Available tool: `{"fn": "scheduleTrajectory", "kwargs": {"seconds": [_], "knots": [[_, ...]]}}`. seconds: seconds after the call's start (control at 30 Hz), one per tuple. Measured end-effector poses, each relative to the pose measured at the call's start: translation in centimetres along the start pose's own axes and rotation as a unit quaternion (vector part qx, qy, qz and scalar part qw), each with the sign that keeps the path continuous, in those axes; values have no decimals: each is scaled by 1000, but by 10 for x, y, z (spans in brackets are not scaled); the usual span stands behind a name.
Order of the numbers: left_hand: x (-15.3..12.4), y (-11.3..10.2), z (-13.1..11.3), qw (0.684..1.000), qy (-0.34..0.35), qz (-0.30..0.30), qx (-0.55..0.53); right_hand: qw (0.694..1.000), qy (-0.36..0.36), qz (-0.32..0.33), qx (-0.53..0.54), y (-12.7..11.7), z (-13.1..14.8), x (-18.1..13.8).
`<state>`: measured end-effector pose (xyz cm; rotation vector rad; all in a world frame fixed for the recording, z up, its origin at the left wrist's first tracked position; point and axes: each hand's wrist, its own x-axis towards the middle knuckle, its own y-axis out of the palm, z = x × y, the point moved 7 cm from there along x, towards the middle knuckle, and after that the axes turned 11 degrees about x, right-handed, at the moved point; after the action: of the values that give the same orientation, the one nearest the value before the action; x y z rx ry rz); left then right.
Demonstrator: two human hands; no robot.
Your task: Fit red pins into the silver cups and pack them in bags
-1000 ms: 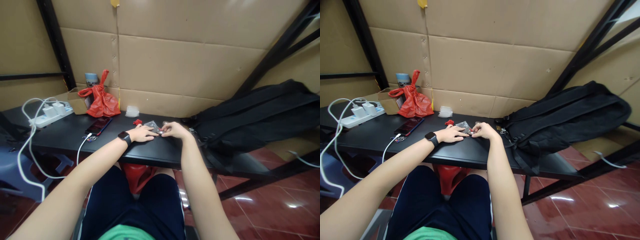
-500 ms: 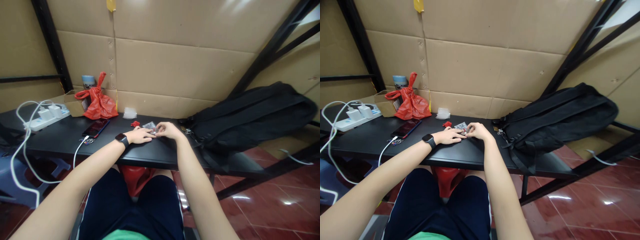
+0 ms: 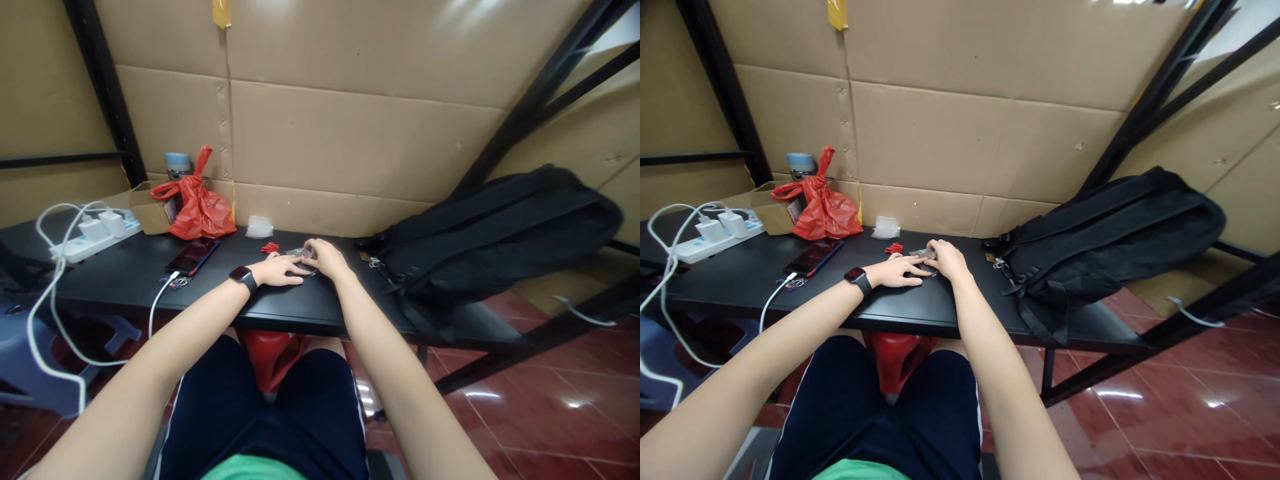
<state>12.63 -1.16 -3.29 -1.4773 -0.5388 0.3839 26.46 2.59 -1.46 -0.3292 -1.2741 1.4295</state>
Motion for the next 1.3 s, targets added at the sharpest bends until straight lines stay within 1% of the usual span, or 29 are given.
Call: {"fn": "scheduleTrajectory", "kwargs": {"seconds": [0.13, 0.2, 0.27, 0.37, 0.43, 0.5, 0.6, 0.67, 0.8, 0.97, 1.17, 1.3], "knots": [[0, -1, 2, 1000, -5, 4, 11, 999, -4, -5, -44, 2, 7, 2], [-1, -1, 3, 1000, -9, 6, 15, 998, 7, -13, -64, 3, 5, 2], [-1, -2, 5, 1000, -16, 2, 14, 998, 20, -25, -61, 3, 2, 3], [0, -3, 7, 1000, -23, -14, 7, 1000, 11, -4, -8, 7, -4, 2], [0, -6, 9, 999, -31, -36, 2, 999, 1, 24, 33, 8, -7, 0], [-2, -9, 12, 997, -47, -61, 1, 996, 5, 43, 74, 7, -11, -3], [-4, -11, 16, 994, -75, -82, 12, 990, 21, 61, 122, 4, -14, -5], [-5, -10, 17, 992, -90, -87, 24, 990, 16, 59, 128, 3, -14, -5], [-5, -6, 18, 989, -115, -87, 45, 992, 4, 30, 125, 2, -16, -2], [-5, -1, 20, 988, -134, -59, 49, 990, 3, 58, 127, 6, -20, -5], [-6, -1, 23, 985, -147, -63, 57, 993, 15, 41, 112, 6, -24, -5], [-6, -1, 22, 986, -148, -59, 58, 994, 9, 37, 104, 9, -25, -3]]}}
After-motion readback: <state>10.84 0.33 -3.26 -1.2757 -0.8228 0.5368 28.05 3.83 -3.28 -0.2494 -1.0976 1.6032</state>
